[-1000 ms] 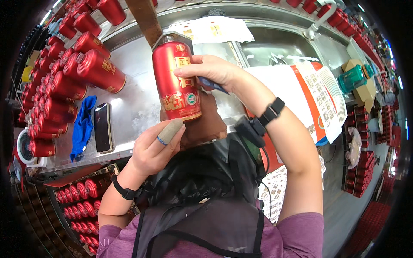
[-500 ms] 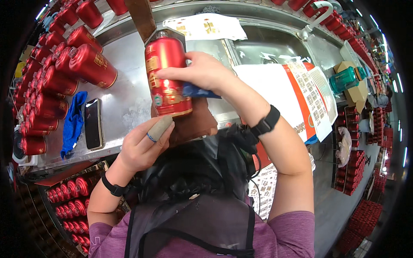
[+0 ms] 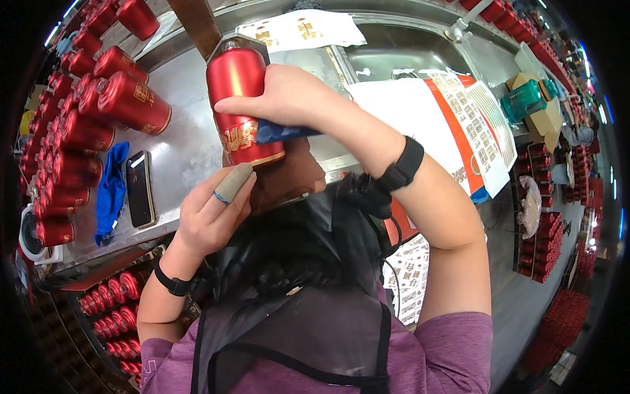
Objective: Applying gold-colored decorative labels and stickers to red liquor bottles on a production line.
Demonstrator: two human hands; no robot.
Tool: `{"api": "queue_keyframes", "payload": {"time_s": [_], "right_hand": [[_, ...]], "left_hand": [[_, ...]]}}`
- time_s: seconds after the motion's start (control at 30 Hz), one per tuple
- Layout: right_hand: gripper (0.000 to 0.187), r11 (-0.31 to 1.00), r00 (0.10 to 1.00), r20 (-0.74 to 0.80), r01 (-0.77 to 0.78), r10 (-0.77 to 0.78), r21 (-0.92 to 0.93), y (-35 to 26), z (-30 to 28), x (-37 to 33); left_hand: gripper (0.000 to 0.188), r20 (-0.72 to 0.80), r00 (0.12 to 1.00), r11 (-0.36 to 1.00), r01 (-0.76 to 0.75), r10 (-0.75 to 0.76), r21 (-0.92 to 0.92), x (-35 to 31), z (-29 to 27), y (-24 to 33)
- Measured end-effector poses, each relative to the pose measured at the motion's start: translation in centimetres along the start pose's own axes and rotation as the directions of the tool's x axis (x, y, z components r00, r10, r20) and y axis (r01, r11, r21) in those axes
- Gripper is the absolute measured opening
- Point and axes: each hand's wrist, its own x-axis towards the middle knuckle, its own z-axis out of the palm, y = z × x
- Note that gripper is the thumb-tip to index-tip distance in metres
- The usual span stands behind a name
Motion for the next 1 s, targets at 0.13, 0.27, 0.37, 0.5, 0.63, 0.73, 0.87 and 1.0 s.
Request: {"api": "queue_keyframes", "payload": {"time_s": [0.13,0.27,0.37,0.5,0.63,0.73,0.87,1.0], "right_hand": [[0.069,0.789,0.966,0.214,-0.018,-0.145,0.614,5.3,-1.6,1.8],[0.05,0.65,0.928,0.304,-0.098,-0.213,0.754,6.5,0.2,3.0],[0.062,0.856,0.977,0.006,0.184,-0.213,0.483,4.0,0.8,2.0],[0.082,0.997,1.0,0.008,0.024,-0.025,0.068,1.5,-0.3,1.0],[0.076,0.761,0.944,0.275,-0.041,-0.183,0.647,5.8,-0.4,2.4],[0.075,0.803,0.961,0.22,0.003,-0.166,0.596,5.8,0.3,2.6],[0.079,0.984,0.999,-0.016,-0.038,0.036,-0.172,-0.5,-0.3,0.0],[0.074,0.864,0.981,0.136,0.055,-0.141,0.501,4.0,-1.4,2.0]], "left_hand": [[0.037,-0.013,1.0,1.0,-0.02,0.02,0.006,0.6,0.2,0.3],[0.034,-0.025,0.998,0.998,-0.053,0.054,0.027,0.8,0.5,-0.1],[0.034,0.008,1.0,0.999,-0.027,0.027,0.028,0.6,0.0,-0.1],[0.033,0.016,0.999,0.999,-0.034,0.034,0.028,0.4,-0.2,-0.3],[0.033,0.003,0.999,0.999,-0.045,0.045,0.03,0.8,0.2,0.0],[0.033,0.014,0.999,0.998,-0.048,0.048,0.032,0.7,0.1,-0.1],[0.033,0.007,0.998,0.998,-0.056,0.056,0.034,0.6,-0.1,-0.5],[0.033,0.003,0.998,0.998,-0.058,0.058,0.04,0.6,-0.1,-0.3]]}}
